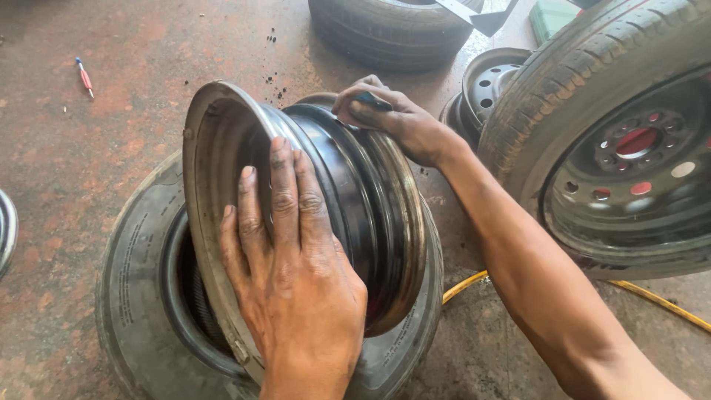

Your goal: The person scrubs the rim of a metal wheel using a blue abrasive block, rotating the wheel to clean different sections. The person then moves the wheel to a red tire mounting machine and positions it on the machine's central hub.

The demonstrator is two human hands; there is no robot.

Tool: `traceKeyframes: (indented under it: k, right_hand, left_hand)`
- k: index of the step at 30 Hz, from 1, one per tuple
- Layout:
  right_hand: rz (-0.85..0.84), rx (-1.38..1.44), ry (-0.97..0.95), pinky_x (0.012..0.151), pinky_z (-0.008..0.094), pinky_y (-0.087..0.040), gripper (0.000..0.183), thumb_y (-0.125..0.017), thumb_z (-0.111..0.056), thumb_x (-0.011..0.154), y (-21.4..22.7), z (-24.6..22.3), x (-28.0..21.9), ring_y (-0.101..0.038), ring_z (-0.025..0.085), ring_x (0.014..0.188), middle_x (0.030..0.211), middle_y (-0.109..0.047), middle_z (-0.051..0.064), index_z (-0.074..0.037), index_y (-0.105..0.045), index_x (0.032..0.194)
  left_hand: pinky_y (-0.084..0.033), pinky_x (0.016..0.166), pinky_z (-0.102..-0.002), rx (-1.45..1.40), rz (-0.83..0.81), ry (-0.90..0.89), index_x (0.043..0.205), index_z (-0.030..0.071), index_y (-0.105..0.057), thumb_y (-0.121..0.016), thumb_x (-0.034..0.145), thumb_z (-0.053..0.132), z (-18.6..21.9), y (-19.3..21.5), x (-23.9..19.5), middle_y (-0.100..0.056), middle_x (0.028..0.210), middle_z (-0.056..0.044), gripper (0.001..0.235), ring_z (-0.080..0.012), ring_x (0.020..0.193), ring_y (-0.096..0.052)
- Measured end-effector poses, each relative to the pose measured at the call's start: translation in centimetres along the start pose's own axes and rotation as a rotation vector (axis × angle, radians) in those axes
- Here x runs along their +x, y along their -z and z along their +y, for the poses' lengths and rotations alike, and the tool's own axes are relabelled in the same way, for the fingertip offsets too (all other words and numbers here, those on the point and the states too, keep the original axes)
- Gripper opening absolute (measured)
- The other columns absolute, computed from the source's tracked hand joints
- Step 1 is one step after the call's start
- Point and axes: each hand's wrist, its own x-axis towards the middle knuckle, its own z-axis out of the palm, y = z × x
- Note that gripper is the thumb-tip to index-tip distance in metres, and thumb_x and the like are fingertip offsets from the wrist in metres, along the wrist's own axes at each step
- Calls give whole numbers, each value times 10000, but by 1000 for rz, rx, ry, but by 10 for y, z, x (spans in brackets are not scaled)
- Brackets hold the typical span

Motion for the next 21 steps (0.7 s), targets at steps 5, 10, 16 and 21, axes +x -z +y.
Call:
traceKeyframes:
  k: [5, 10, 16, 21]
  right_hand:
    - [255, -37, -13, 1072, 419, -488, 362, -480, -430, 1059, -43, 5, -99, -571, 231, 1214, 1238, -581, 79, -167, -643, 1244]
    - [106, -53, 57, 1000, 434, -532, 308, -482, -349, 1061, -14, 4, -43, -569, 245, 1176, 1253, -507, 64, -146, -625, 1244]
    - [275, -203, 37, 1101, 409, -438, 259, -451, -252, 1109, -44, -21, -94, -510, 239, 1221, 1236, -534, 78, -132, -644, 1233]
    - [481, -784, 43, 1026, 505, -296, 326, -440, -277, 1085, -54, -28, -100, -415, 326, 1181, 1270, -463, 163, -129, -623, 1311]
  left_hand:
    - [-179, 1231, -531, -81, 25, -17, 1576, 67, -322, -596, 860, 105, 1, 1, -6, -287, 1660, -61, 768, -342, 1516, -261]
    - [-171, 1229, -528, -16, 11, -6, 1571, 75, -310, -591, 866, 100, 0, -1, -2, -271, 1662, -63, 759, -348, 1510, -260]
    - [-154, 1198, -541, -44, -22, -1, 1566, 95, -260, -592, 835, 134, 2, 1, -2, -240, 1643, -57, 804, -348, 1485, -243]
    - [-139, 1235, -533, -22, -32, 13, 1588, 107, -240, -586, 862, 110, -1, -4, -2, -228, 1673, -41, 805, -337, 1514, -227]
